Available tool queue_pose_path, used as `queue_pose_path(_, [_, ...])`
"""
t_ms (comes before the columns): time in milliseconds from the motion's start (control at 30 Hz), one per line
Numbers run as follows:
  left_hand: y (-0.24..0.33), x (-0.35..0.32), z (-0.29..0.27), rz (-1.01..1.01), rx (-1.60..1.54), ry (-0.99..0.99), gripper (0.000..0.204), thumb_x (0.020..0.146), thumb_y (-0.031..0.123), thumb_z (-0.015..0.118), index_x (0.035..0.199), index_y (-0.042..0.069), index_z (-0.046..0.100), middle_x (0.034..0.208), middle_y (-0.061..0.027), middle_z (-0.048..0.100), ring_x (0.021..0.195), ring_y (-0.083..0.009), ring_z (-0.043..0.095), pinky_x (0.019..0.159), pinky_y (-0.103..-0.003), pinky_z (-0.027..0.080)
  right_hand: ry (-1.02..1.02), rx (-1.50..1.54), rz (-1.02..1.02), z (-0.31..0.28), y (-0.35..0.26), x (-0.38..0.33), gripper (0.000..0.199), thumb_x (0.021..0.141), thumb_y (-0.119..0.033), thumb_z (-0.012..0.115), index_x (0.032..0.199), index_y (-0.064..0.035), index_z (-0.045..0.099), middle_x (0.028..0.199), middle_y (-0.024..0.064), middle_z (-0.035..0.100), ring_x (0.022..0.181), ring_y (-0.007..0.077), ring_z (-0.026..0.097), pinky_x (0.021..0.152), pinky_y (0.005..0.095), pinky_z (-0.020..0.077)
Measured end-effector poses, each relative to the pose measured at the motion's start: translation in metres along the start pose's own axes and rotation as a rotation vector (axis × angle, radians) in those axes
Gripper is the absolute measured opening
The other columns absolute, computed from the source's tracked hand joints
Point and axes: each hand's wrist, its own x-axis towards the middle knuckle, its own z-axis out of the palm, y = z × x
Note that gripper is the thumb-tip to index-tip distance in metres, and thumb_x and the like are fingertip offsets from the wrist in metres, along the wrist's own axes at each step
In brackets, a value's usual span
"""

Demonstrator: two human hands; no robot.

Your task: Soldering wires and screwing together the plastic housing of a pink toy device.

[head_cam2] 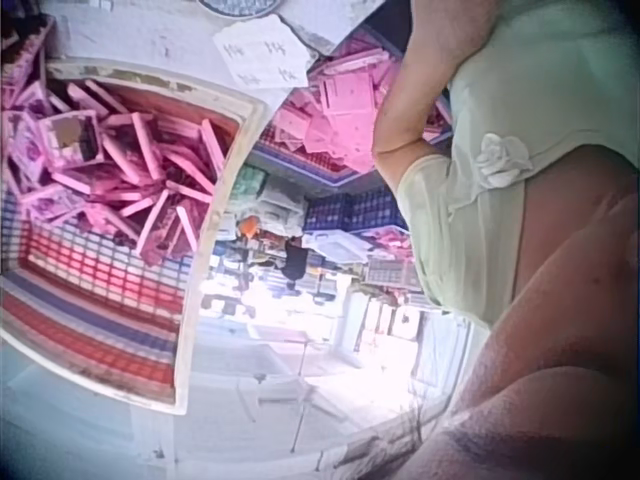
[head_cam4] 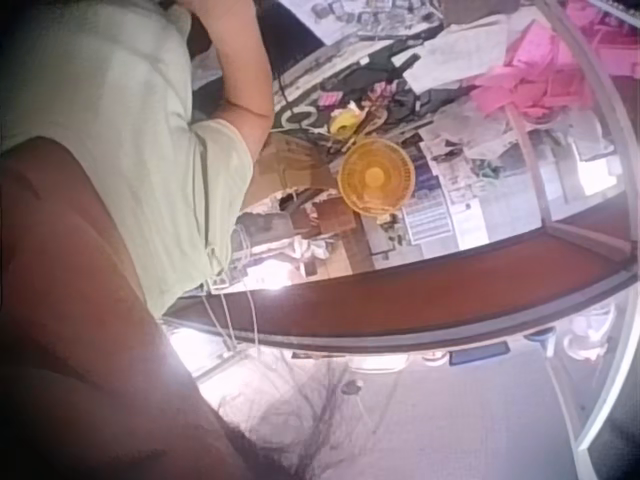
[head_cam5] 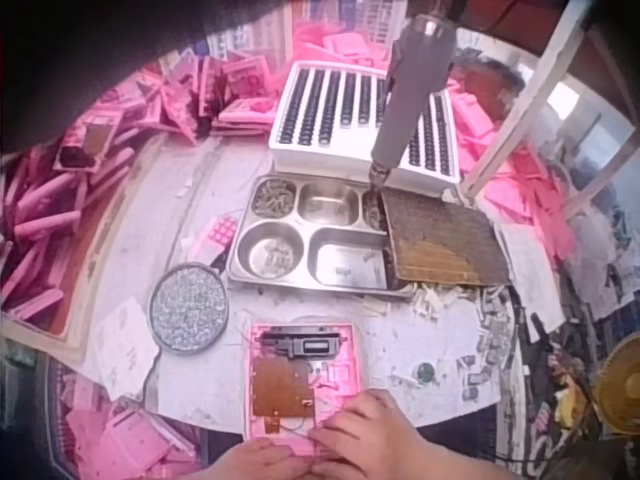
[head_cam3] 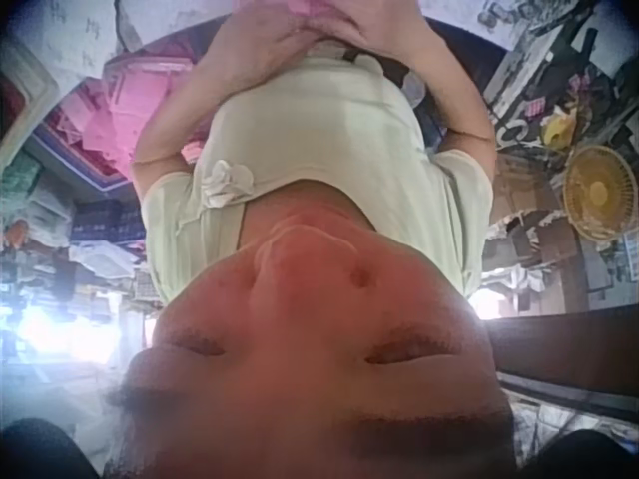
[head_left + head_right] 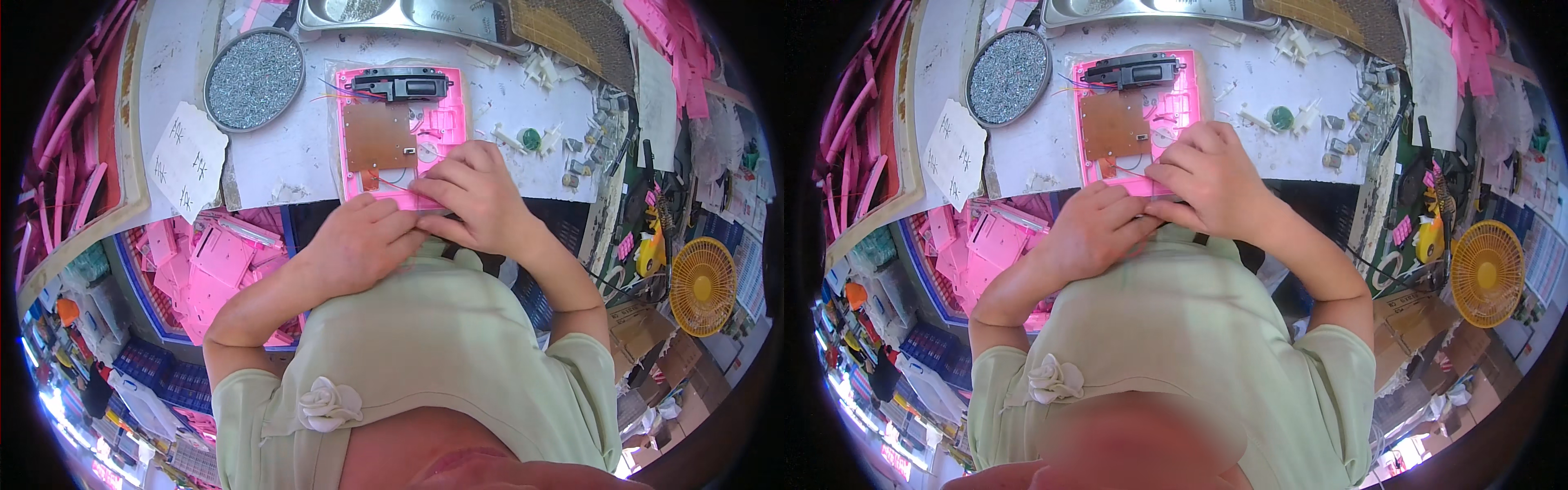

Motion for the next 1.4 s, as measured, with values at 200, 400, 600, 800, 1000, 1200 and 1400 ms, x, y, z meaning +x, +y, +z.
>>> queue_pose_path(200, [-0.015, -0.041, -0.003, -0.416, 0.03, 0.406, 0.019, 0.077, 0.005, 0.08, 0.09, 0.008, 0.068, 0.073, -0.0055, 0.056, 0.062, -0.0245, 0.059, 0.056, -0.039, 0.049, 0.064, -0.123, 0.0, 0.028, -0.019, 0.017, 0.039, 0.077, -0.028, 0.082, 0.11, -0.0093, 0.072, 0.099, 0.0019, 0.065, 0.095, 0.0253, 0.057, 0.091, 0.0451, 0.0411])
queue_pose_path(400, [0.0, -0.061, 0.006, -0.386, -0.003, 0.026, 0.014, 0.081, 0.014, 0.075, 0.086, 0.008, 0.063, 0.078, -0.0076, 0.053, 0.066, -0.0261, 0.061, 0.057, -0.039, 0.05, 0.051, -0.109, -0.025, 0.052, -0.03, 0.025, 0.035, 0.072, -0.024, 0.084, 0.1, -0.0111, 0.068, 0.097, 0.003, 0.062, 0.09, 0.0243, 0.057, 0.087, 0.0458, 0.0416])
queue_pose_path(600, [-0.009, -0.056, -0.037, -0.411, -0.245, -0.347, 0.022, 0.082, 0.012, 0.077, 0.099, 0.005, 0.064, 0.084, -0.0099, 0.059, 0.078, -0.0314, 0.063, 0.066, -0.043, 0.051, -0.002, -0.171, 0.003, 0.055, -0.032, 0.035, 0.03, 0.072, -0.026, 0.083, 0.09, -0.0114, 0.064, 0.093, 0.004, 0.06, 0.089, 0.0247, 0.055, 0.085, 0.0453, 0.0399])
queue_pose_path(800, [-0.034, -0.04, -0.019, -0.31, -0.147, 0.035, 0.024, 0.083, 0.015, 0.079, 0.101, 0.008, 0.065, 0.09, -0.0113, 0.06, 0.08, -0.0325, 0.064, 0.067, -0.042, 0.053, -0.099, -0.092, -0.085, 0.033, -0.024, 0.036, 0.024, 0.076, -0.025, 0.08, 0.09, -0.0112, 0.066, 0.092, 0.005, 0.063, 0.093, 0.0245, 0.058, 0.084, 0.0428, 0.0427])
queue_pose_path(1000, [-0.042, -0.042, -0.017, -0.224, -0.169, 0.061, 0.02, 0.084, 0.015, 0.079, 0.098, 0.008, 0.067, 0.086, -0.009, 0.057, 0.074, -0.0289, 0.062, 0.062, -0.04, 0.052, 0.313, 0.14, 0.382, -0.096, 0.114, 0.068, 0.01, 0.087, -0.01, 0.073, 0.096, -0.0053, 0.073, 0.089, 0.0073, 0.072, 0.076, 0.0173, 0.069, 0.072, 0.0322, 0.0544])
queue_pose_path(1200, [-0.048, -0.025, -0.023, -0.176, -0.197, 0.011, 0.022, 0.079, 0.014, 0.084, 0.096, 0.009, 0.071, 0.079, -0.0067, 0.058, 0.069, -0.0264, 0.063, 0.057, -0.038, 0.051, 0.399, -0.267, 0.068, -0.141, 0.215, 0.218, 0.017, 0.092, -0.021, 0.072, 0.103, -0.0073, 0.073, 0.098, 0.0057, 0.074, 0.089, 0.0208, 0.068, 0.076, 0.0332, 0.0536])
queue_pose_path(1400, [-0.046, -0.024, -0.024, -0.186, -0.193, 0.027, 0.023, 0.077, 0.015, 0.085, 0.094, 0.01, 0.071, 0.078, -0.0053, 0.057, 0.068, -0.0246, 0.062, 0.057, -0.038, 0.05, 0.469, -0.769, -0.033, -0.118, 0.239, 0.298, 0.009, 0.085, -0.015, 0.072, 0.093, -0.0111, 0.07, 0.094, 0.0049, 0.07, 0.095, 0.0287, 0.063, 0.084, 0.0404, 0.055])
